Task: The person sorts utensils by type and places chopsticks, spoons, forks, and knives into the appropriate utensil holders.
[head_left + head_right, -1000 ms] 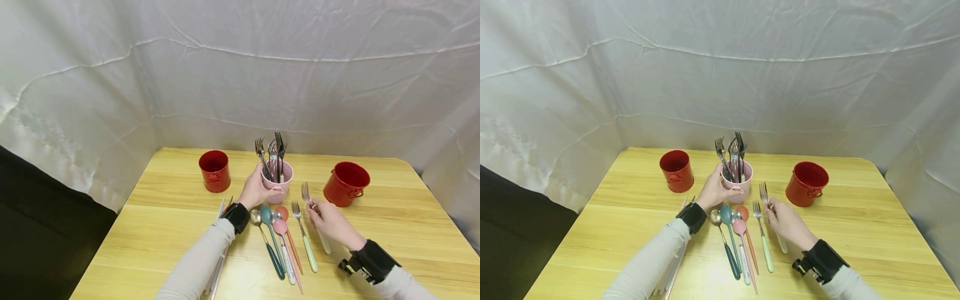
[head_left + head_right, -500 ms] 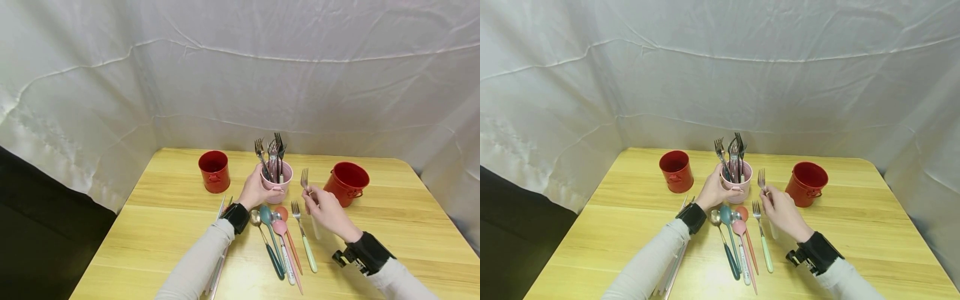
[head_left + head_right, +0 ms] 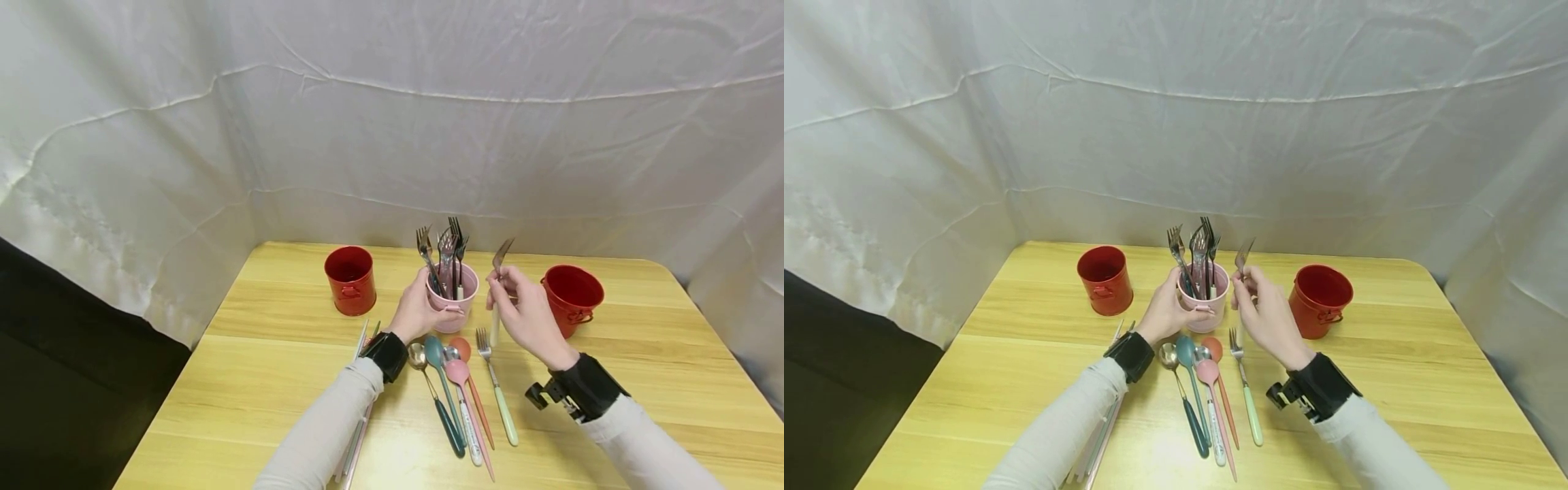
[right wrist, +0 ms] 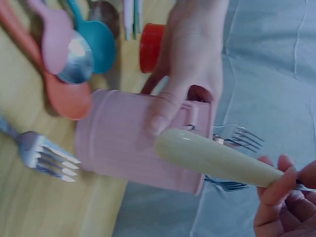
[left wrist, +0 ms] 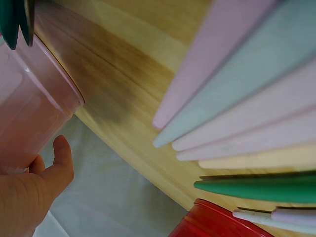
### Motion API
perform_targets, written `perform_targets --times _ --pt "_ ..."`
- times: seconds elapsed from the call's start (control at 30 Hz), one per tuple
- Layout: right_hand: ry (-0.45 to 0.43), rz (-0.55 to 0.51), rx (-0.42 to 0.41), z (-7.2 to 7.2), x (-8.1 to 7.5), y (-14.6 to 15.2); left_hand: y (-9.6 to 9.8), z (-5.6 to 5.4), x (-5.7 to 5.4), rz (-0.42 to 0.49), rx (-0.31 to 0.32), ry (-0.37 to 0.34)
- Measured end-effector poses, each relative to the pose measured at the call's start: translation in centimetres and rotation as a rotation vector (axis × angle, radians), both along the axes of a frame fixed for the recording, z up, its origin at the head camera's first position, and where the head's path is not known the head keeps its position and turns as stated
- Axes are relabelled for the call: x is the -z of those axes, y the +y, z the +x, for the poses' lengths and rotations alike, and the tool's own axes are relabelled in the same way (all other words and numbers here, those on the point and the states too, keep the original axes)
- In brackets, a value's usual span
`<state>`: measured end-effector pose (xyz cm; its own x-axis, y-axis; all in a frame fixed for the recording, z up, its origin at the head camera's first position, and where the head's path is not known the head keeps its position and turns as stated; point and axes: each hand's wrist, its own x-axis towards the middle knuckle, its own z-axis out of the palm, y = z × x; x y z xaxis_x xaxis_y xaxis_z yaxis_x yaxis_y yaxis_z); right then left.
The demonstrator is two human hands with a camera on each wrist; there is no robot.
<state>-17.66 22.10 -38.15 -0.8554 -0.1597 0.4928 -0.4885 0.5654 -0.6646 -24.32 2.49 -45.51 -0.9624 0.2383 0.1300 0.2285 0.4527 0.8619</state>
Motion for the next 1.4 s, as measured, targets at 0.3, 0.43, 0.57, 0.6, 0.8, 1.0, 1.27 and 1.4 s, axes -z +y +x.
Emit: perform_targets --times 0.3,0.43,0.57,0.6,0.8,1.0,1.27,1.4 --pt "0.196 -0.135 0.030 -1.5 -1.9 -1.3 0.1 -0.1 0.1 0.005 0.001 0.005" --pt "0.266 -0.222 0.013 -2.1 -2.5 -2.0 0.1 -0.2 0.3 0.002 0.001 0.016" --pt "0.322 -0.298 -0.027 -2.7 -2.7 -2.6 0.1 -0.3 0.3 0.004 -0.003 0.010" --pt "0.330 -0.308 -0.034 -2.9 -2.6 -2.8 0.1 -0.3 0.2 0.003 -0.003 0.009" --pt "0.342 -0.326 -0.040 -3.6 -1.9 -3.6 0.0 -0.2 0.2 0.001 -0.001 0.012" --pt "0.333 -0.267 -0.024 -4.1 -0.6 -4.2 0.0 -0.1 0.1 -0.012 0.003 0.037" --pt "0.254 -0.211 -0.061 -4.6 1.2 -4.5 -0.1 0.1 -0.1 -0.040 0.013 0.071" --pt "0.190 -0.131 -0.043 -4.6 1.9 -4.4 -0.1 0.1 -0.1 -0.035 0.011 0.074"
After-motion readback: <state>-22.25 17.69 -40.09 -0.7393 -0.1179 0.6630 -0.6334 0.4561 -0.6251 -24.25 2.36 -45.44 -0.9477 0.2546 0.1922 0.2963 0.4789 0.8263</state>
